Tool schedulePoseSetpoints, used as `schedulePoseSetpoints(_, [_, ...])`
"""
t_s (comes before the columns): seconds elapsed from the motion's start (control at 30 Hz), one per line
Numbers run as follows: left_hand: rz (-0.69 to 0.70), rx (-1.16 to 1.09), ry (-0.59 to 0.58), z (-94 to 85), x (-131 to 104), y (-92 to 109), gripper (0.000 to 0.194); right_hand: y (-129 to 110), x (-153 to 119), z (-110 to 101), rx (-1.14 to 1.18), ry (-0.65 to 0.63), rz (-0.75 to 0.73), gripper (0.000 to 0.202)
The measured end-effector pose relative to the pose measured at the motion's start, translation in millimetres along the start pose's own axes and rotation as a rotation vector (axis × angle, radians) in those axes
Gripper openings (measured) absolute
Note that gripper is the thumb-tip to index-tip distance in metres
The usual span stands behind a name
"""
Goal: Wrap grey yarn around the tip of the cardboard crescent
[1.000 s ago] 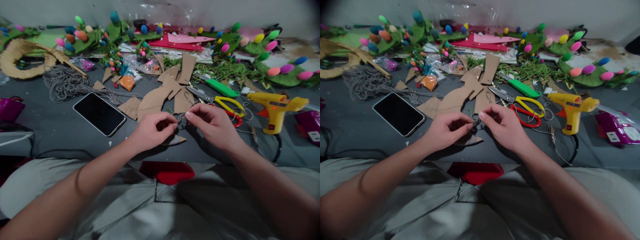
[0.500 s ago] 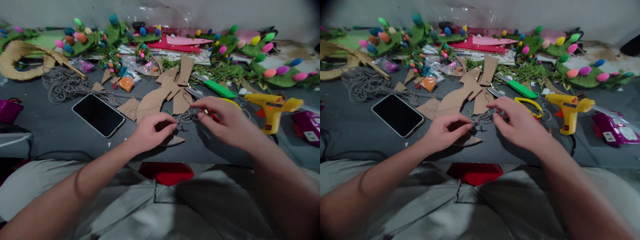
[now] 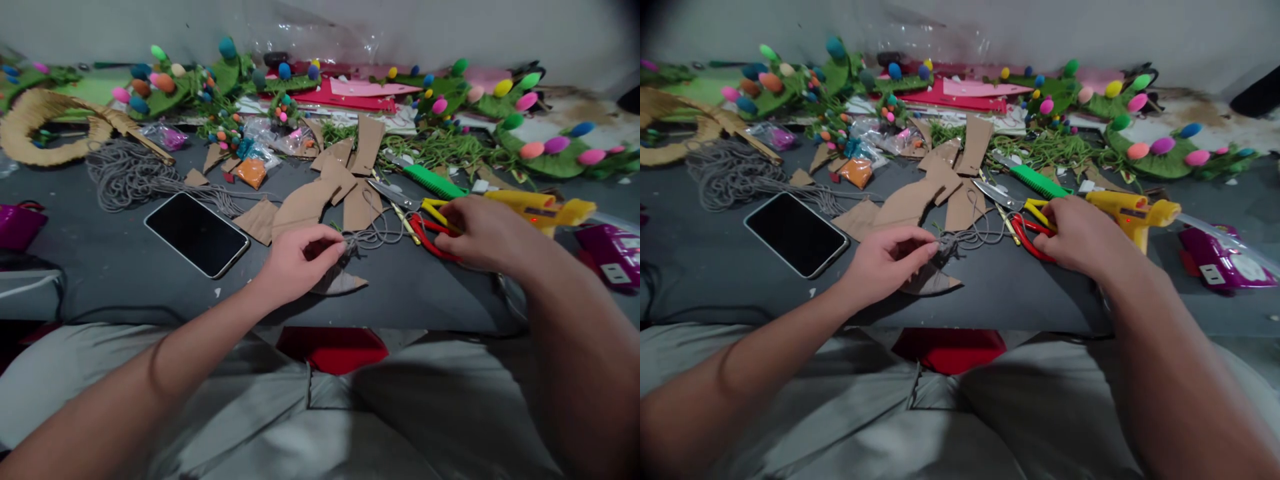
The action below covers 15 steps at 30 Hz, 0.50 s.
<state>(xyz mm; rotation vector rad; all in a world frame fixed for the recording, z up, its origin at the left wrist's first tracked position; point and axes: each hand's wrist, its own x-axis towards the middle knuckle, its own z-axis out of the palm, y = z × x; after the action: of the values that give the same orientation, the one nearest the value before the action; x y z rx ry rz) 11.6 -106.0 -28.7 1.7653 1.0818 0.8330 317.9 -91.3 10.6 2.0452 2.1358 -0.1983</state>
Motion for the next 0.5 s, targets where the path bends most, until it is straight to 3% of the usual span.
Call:
schedulePoseSetpoints(0.17, [-0.111,-0.125,0.052,2.2,1,0,0.014,-7,-7,-4,0.076,0.092,0.134,0.021])
schedulePoseSetpoints(0.23, [-0.133,-0.141,0.060,2.8,1,0,0.013,-6,-13,-10,0.072,0.209,0.178,0.025])
schedulePoseSetpoints(0.37, [-0.192,-0.189,0.075,2.6,2,2,0.015,-6,-28,-24,0.058,0.407,0.088,0.038])
schedulePoseSetpoints(0.5, [-0.211,-0.251,0.077,2.3,3,2,0.020,-9,-41,-30,0.225,0.278,-0.024,0.028])
